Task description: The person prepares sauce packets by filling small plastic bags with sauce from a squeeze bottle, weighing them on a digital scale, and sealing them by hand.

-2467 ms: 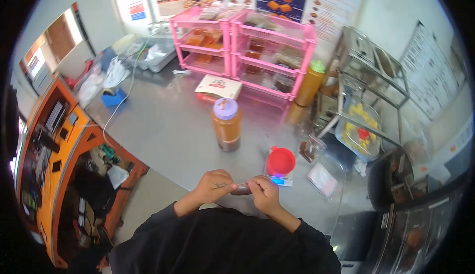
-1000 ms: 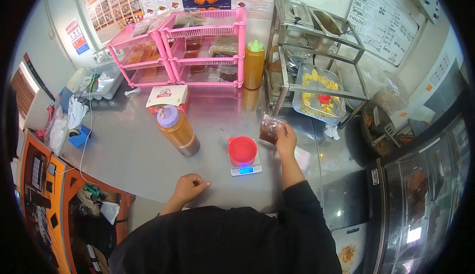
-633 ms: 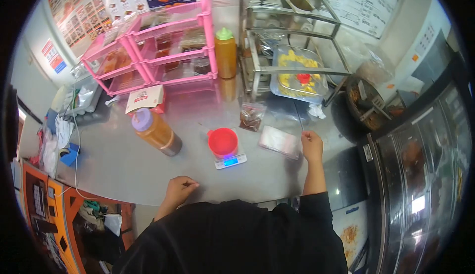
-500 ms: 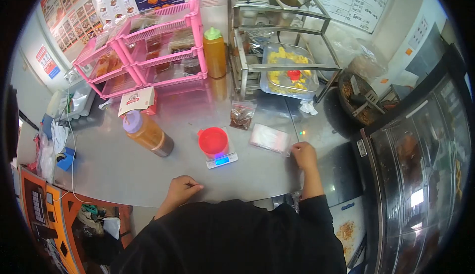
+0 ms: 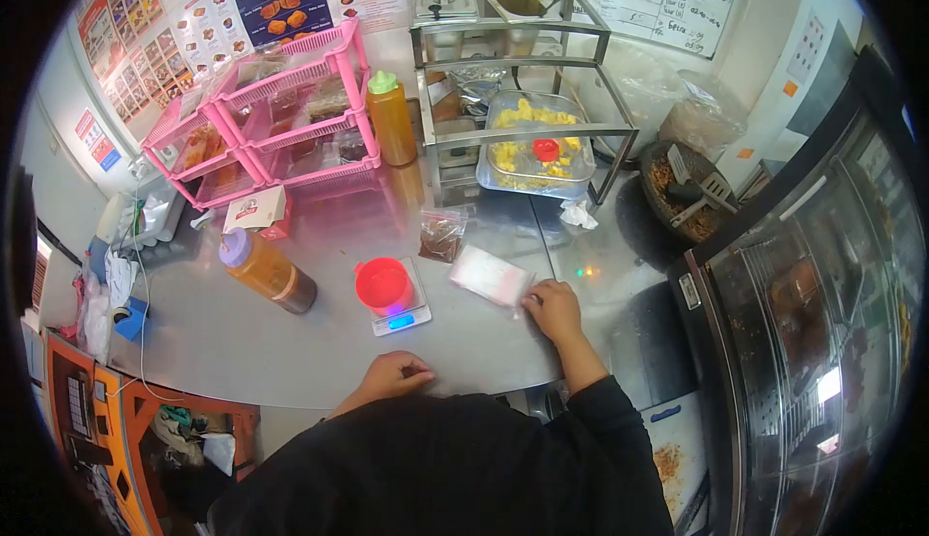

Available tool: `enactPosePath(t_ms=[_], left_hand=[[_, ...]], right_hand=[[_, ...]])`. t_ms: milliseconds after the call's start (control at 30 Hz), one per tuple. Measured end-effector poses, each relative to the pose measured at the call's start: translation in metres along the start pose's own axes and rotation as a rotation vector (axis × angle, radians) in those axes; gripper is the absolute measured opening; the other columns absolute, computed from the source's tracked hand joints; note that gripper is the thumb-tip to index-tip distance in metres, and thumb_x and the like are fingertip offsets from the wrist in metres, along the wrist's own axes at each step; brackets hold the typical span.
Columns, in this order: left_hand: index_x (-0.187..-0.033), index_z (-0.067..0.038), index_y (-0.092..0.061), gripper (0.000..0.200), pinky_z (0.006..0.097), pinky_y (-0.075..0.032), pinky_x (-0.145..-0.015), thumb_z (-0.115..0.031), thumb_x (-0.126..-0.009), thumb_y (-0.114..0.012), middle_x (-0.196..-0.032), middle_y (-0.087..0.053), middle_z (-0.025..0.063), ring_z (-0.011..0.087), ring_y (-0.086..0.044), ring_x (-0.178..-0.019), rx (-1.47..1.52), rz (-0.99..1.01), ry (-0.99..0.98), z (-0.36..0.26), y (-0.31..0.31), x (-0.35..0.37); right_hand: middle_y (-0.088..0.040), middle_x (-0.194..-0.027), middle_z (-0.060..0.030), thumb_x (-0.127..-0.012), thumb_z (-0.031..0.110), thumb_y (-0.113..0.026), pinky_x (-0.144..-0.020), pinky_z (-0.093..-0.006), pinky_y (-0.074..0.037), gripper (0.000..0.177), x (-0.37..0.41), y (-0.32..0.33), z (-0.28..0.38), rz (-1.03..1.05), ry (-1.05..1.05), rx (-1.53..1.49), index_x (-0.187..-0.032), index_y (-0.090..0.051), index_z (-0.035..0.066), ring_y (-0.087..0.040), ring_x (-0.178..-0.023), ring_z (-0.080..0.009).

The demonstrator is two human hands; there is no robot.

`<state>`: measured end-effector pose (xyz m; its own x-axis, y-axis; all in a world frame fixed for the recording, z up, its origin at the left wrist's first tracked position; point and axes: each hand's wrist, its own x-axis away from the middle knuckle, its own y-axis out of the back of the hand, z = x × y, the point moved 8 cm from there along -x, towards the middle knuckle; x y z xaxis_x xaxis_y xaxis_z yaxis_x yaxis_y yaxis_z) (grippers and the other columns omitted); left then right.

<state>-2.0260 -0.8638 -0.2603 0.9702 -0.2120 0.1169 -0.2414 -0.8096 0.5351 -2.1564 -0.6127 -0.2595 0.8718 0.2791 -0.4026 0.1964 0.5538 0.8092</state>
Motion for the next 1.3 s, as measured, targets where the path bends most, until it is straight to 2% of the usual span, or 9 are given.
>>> enactPosePath(t_ms=[67,133,233,567,833,933,1067,1133,1300], left_hand=[[-0.077,-0.006,-0.064,0.022,0.0289,-0.046,-0.061,-0.028,-0.072,-0.068,-0.071,-0.06,0.0083,0.019,-0.058,-0.064,-0.027,-0.031,-0.025,0.001,-0.013,-0.003],[-0.072,-0.007,-0.063,0.022,0.0312,-0.046,-0.06,-0.029,-0.071,-0.067,-0.067,-0.059,0.0071,0.0201,-0.058,-0.063,-0.075,-0.083,-0.047,0.004,-0.025,-0.005],[-0.066,-0.009,-0.062,0.019,0.0331,-0.045,-0.058,-0.026,-0.069,-0.068,-0.063,-0.059,0.0055,0.0214,-0.057,-0.062,-0.265,-0.332,-0.26,-0.012,-0.022,0.005],[-0.064,-0.009,-0.06,0.016,0.0331,-0.044,-0.058,-0.023,-0.069,-0.067,-0.062,-0.059,0.0042,0.0216,-0.057,-0.06,-0.235,-0.375,-0.197,-0.004,-0.022,0.006],[-0.065,-0.01,-0.06,0.016,0.0328,-0.044,-0.061,-0.023,-0.071,-0.066,-0.061,-0.058,0.0036,0.0215,-0.057,-0.062,-0.281,-0.376,-0.18,-0.002,-0.022,0.006],[-0.068,-0.008,-0.061,0.015,0.0335,-0.046,-0.06,-0.022,-0.068,-0.068,-0.066,-0.057,0.0068,0.0231,-0.056,-0.061,-0.141,-0.363,-0.033,0.002,-0.02,0.001],[-0.078,-0.007,-0.06,0.02,0.0336,-0.046,-0.067,-0.023,-0.067,-0.068,-0.08,-0.058,0.0086,0.0246,-0.057,-0.075,-0.198,-0.368,-0.27,-0.043,-0.021,-0.03],[-0.081,-0.006,-0.059,0.023,0.0338,-0.046,-0.071,-0.022,-0.067,-0.068,-0.085,-0.058,0.009,0.0252,-0.056,-0.082,-0.223,-0.346,-0.439,-0.068,-0.029,-0.05],[-0.08,-0.005,-0.06,0.023,0.0349,-0.044,-0.076,-0.022,-0.067,-0.067,-0.087,-0.058,0.0087,0.0268,-0.054,-0.088,-0.423,-0.314,-0.388,-0.063,-0.052,-0.091]], right_hand=[[-0.06,-0.082,-0.0027,-0.066,0.022,-0.067,-0.068,-0.0356,-0.042,0.017,-0.002,0.012,0.028,-0.087,0.178,0.036,-0.08,-0.066,0.012,-0.052,-0.076,-0.0244],[-0.06,-0.086,-0.0023,-0.067,0.022,-0.066,-0.07,-0.036,-0.042,0.016,0.0,0.003,0.031,-0.035,0.195,0.064,-0.08,-0.066,0.012,-0.052,-0.078,-0.024],[-0.059,-0.088,-0.0012,-0.068,0.022,-0.065,-0.07,-0.0361,-0.041,0.016,0.002,-0.009,0.025,-0.003,0.2,0.033,-0.082,-0.067,0.012,-0.052,-0.078,-0.0235],[-0.056,-0.083,0.0003,-0.07,0.017,-0.061,-0.066,-0.0363,-0.039,0.026,-0.004,-0.007,0.036,-0.056,0.217,0.129,-0.095,-0.063,0.017,-0.05,-0.075,-0.0223],[-0.054,-0.083,-0.0052,-0.071,0.016,-0.059,-0.067,-0.0384,-0.04,0.01,-0.017,-0.024,0.027,0.113,0.206,-0.028,-0.08,-0.063,0.013,-0.051,-0.078,-0.026],[-0.055,-0.082,-0.0071,-0.071,0.014,-0.059,-0.068,-0.0381,-0.041,0.008,-0.02,-0.025,0.03,0.107,0.209,-0.047,-0.076,-0.063,0.009,-0.052,-0.078,-0.0269],[-0.057,-0.079,-0.0105,-0.072,0.014,-0.06,-0.069,-0.0373,-0.042,0.01,-0.008,-0.034,0.034,0.202,0.2,-0.155,-0.075,-0.062,0.005,-0.054,-0.074,-0.0287],[-0.058,-0.076,-0.0131,-0.073,0.014,-0.059,-0.068,-0.0386,-0.043,0.01,0.003,-0.026,0.051,0.249,0.15,-0.309,-0.075,-0.061,0.004,-0.055,-0.071,-0.0304],[-0.058,-0.072,-0.0106,-0.074,0.012,-0.06,-0.058,-0.0295,-0.044,0.009,0.025,0.004,0.042,0.07,-0.192,-0.604,-0.077,-0.061,0.003,-0.056,-0.063,-0.0221]])
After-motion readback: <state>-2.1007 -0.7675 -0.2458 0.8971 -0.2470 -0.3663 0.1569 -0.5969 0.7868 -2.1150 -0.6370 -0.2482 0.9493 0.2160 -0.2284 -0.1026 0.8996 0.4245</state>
